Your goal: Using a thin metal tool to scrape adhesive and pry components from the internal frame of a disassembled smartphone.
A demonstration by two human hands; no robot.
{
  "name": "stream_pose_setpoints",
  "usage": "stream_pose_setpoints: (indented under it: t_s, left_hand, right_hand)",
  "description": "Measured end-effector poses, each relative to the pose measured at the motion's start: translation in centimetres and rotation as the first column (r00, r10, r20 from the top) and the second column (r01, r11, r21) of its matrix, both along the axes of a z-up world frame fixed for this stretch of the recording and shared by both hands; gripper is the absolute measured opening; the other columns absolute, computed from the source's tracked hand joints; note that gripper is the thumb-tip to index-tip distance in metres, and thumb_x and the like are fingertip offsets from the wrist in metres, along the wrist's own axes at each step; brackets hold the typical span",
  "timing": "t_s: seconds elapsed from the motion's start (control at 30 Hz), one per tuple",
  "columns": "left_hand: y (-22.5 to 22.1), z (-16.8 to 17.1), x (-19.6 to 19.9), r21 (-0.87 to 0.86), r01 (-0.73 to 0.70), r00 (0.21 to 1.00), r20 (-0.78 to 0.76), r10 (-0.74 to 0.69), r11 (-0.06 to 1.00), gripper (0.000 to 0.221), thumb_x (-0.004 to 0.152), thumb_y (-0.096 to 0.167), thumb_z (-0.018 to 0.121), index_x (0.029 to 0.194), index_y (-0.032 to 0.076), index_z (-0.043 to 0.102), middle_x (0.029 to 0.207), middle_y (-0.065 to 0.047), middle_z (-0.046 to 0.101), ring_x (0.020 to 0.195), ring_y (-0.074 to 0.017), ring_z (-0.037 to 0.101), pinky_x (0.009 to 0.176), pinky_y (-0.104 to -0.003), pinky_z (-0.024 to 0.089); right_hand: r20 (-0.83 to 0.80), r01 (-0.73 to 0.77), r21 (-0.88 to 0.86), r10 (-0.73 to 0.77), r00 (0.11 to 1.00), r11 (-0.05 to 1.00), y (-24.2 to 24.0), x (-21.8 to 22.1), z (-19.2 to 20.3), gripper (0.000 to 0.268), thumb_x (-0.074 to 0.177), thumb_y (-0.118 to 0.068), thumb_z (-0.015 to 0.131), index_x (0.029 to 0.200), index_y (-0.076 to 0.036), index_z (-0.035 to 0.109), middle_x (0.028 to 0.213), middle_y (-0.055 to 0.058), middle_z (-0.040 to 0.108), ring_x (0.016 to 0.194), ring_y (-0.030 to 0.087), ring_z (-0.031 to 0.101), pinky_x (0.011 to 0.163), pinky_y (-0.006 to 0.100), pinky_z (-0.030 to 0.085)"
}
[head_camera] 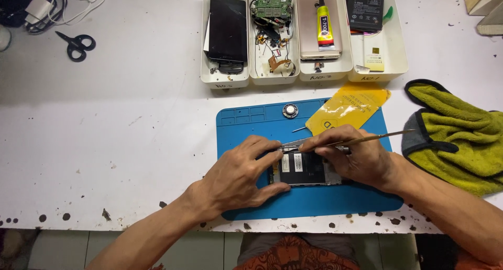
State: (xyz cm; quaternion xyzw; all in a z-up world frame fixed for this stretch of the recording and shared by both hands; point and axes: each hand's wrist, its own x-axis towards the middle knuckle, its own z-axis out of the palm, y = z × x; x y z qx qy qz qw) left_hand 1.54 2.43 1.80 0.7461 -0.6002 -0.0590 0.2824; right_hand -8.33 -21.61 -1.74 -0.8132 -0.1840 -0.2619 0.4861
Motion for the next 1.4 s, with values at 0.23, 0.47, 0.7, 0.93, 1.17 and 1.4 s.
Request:
stream_pose_setpoints:
  t_s: [0.23,0.47,0.7,0.93,1.17,1.4]
  left_hand:
    - [-0.1,0.1,0.0,-0.013,0.004,1.000,0.003,-0.004,1.000,0.044,0.089,0.038,0.079,0.112,0.001,0.069,0.117,-0.021,0.066,0.115,-0.0373,0.066,0.091,-0.046,0.061]
    - [-0.1,0.1,0.1,-0.026,0.011,1.000,0.003,-0.011,1.000,0.044,0.088,0.035,0.080,0.113,0.001,0.070,0.116,-0.023,0.066,0.113,-0.0384,0.066,0.089,-0.047,0.061]
    - [-0.1,0.1,0.0,-0.015,0.010,1.000,0.012,-0.010,1.000,0.042,0.089,0.036,0.079,0.111,0.001,0.070,0.116,-0.022,0.066,0.114,-0.0369,0.066,0.089,-0.044,0.062]
    - [0.0,0.1,0.1,-0.018,0.006,1.000,-0.004,-0.006,1.000,0.044,0.089,0.036,0.078,0.113,0.001,0.069,0.115,-0.021,0.065,0.114,-0.0371,0.066,0.086,-0.044,0.063]
    - [-0.7,0.1,0.3,-0.033,-0.058,0.997,-0.047,0.057,0.998,0.040,0.093,0.035,0.073,0.116,0.003,0.068,0.113,-0.019,0.067,0.112,-0.0356,0.068,0.082,-0.043,0.064]
    - [-1.9,-2.3,-0.6,-0.212,-0.148,0.957,0.214,0.194,0.966,0.004,0.095,0.008,0.070,0.095,0.009,0.073,0.098,-0.007,0.068,0.093,-0.0209,0.071,0.071,-0.029,0.062]
  right_hand:
    - [-0.017,0.026,-0.028,-0.027,0.999,0.999,0.6,-0.2,0.7,0.012,0.097,-0.011,0.064,0.106,-0.006,0.060,0.097,0.011,0.083,0.085,0.025,0.082,0.068,0.034,0.066]
    - [-0.031,0.017,-0.103,-0.021,0.999,0.995,0.4,0.0,0.5,0.010,0.097,-0.011,0.064,0.105,-0.006,0.061,0.098,0.010,0.083,0.085,0.025,0.082,0.069,0.036,0.066]
    - [-0.010,0.031,-0.160,-0.033,0.999,0.987,0.8,-0.1,1.2,0.009,0.098,-0.013,0.063,0.104,-0.008,0.064,0.096,0.009,0.082,0.085,0.025,0.081,0.069,0.036,0.066]
    - [-0.067,0.035,-0.065,-0.039,0.997,0.997,0.0,0.2,0.2,0.009,0.096,-0.009,0.065,0.104,-0.006,0.062,0.092,0.010,0.082,0.082,0.025,0.082,0.065,0.033,0.066]
    - [-0.154,0.083,0.145,-0.060,0.986,0.986,0.0,0.7,0.5,0.009,0.099,-0.006,0.060,0.107,0.000,0.061,0.091,0.013,0.082,0.081,0.023,0.082,0.067,0.033,0.066]
    - [-0.260,0.069,0.299,0.012,0.965,0.952,0.6,1.3,1.1,0.011,0.100,-0.004,0.058,0.108,0.004,0.059,0.089,0.019,0.081,0.081,0.025,0.082,0.070,0.036,0.068]
